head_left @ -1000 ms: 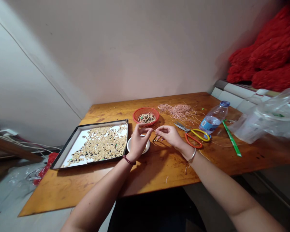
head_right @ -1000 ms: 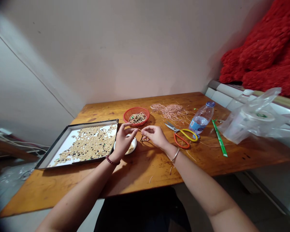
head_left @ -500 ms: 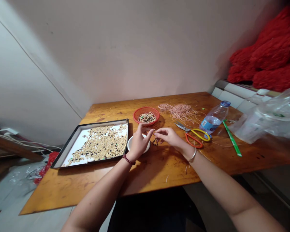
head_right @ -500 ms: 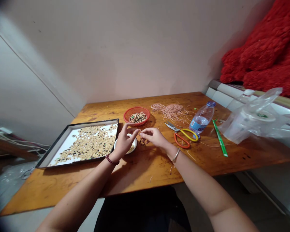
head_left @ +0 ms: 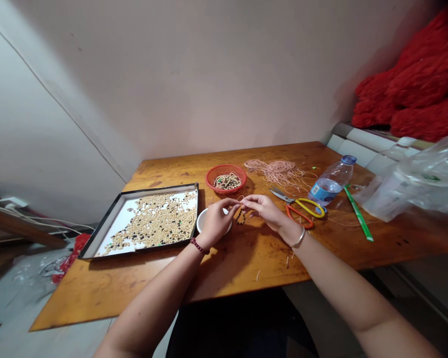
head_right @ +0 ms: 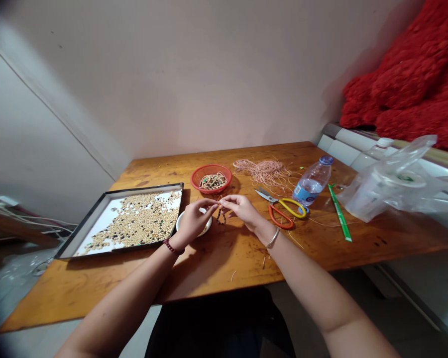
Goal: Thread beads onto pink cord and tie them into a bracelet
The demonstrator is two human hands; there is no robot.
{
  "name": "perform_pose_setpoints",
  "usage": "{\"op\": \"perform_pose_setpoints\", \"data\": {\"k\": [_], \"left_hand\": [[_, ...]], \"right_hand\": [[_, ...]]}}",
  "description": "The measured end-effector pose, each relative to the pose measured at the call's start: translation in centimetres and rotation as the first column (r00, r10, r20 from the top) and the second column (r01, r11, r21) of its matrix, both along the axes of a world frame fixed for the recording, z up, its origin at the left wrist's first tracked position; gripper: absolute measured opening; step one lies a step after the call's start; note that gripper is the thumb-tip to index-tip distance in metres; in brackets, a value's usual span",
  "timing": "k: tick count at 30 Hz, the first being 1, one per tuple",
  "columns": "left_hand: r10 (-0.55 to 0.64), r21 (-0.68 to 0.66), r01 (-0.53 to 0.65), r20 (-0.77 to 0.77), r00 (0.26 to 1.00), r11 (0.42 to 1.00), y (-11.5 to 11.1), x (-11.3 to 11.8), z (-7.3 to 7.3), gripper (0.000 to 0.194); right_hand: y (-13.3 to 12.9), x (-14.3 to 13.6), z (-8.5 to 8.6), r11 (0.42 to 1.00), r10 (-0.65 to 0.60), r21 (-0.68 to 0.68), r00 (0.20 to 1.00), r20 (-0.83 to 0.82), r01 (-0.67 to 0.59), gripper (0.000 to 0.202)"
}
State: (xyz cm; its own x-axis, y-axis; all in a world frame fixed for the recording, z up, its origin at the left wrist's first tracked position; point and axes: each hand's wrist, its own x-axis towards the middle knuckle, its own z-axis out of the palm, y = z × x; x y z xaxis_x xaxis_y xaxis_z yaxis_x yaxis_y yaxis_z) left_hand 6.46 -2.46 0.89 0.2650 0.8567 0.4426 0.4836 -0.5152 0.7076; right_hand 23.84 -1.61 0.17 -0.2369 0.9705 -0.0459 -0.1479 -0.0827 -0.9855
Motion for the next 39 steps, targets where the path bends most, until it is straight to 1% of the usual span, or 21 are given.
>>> {"op": "perform_pose_setpoints", "data": {"k": [5,8,11,13,15,19,21,22,24,26,29,32,35,39], "left_hand": [[0.031,0.105,-0.030,-0.004,1.000,0.994,-0.6,0.2,0.4,0.020],[0.072,0.243,-0.042,-0.118,0.990,0.969,-0.8,0.3,0.2,0.019],[0.060,0.343,0.033,-0.257,0.965,0.939,-1.0,0.2,-0.3,0.021],[0.046,0.360,0.066,-0.293,0.955,0.931,-1.0,0.2,-0.4,0.023],[0.048,0.359,0.060,-0.284,0.957,0.932,-1.1,0.2,-0.5,0.021],[0.136,0.349,-0.044,-0.243,0.961,0.936,-1.1,0.4,-0.2,0.015],[0.157,0.320,-0.080,-0.220,0.963,0.944,-1.1,0.5,0.0,0.015],[0.147,0.294,-0.084,-0.201,0.968,0.952,-1.0,0.5,0.0,0.015],[0.110,0.220,-0.077,-0.146,0.983,0.972,-0.8,0.4,0.0,0.016],[0.067,0.126,-0.055,-0.090,0.994,0.991,-0.5,0.3,-0.1,0.020],[-0.041,-0.040,0.040,-0.026,0.999,0.998,0.1,0.2,-0.4,0.030],[-0.140,-0.158,0.148,0.058,0.988,0.976,0.6,0.2,-0.8,0.035],[-0.181,-0.195,0.201,0.113,0.977,0.960,1.0,0.1,-1.0,0.035],[-0.179,-0.180,0.188,0.060,0.982,0.966,1.1,-0.1,-1.0,0.035]], "right_hand": [[0.2,-0.2,-0.1,0.997,-0.075,0.021,0.993,0.092,0.073,0.026],[0.2,-0.2,-0.2,0.995,-0.090,0.045,0.990,0.106,0.086,0.026],[0.2,-0.2,-0.2,0.995,-0.094,0.040,0.991,0.094,0.090,0.024],[0.2,-0.2,-0.1,0.996,-0.086,0.037,0.993,0.086,0.083,0.024],[0.1,-0.2,-0.1,0.996,-0.081,0.038,0.993,0.080,0.078,0.025],[0.1,-0.3,-0.1,0.997,-0.047,0.057,0.997,0.067,0.043,0.029],[0.2,-0.3,-0.2,0.997,-0.047,0.071,0.997,0.066,0.042,0.031],[0.2,-0.3,-0.2,0.995,-0.056,0.081,0.996,0.067,0.050,0.032],[0.3,-0.3,-0.3,0.992,-0.070,0.107,0.995,0.070,0.062,0.034],[0.4,-0.3,-0.4,0.989,-0.057,0.139,0.996,0.071,0.046,0.034],[0.5,-0.2,-0.5,0.984,-0.011,0.179,0.997,0.082,-0.004,0.035],[0.5,-0.1,-0.6,0.981,0.017,0.193,0.996,0.086,-0.033,0.035],[0.5,0.0,-0.5,0.980,0.040,0.191,0.996,0.085,-0.056,0.034],[0.4,0.1,-0.2,0.978,0.062,0.192,0.994,0.092,-0.079,0.033]]}}
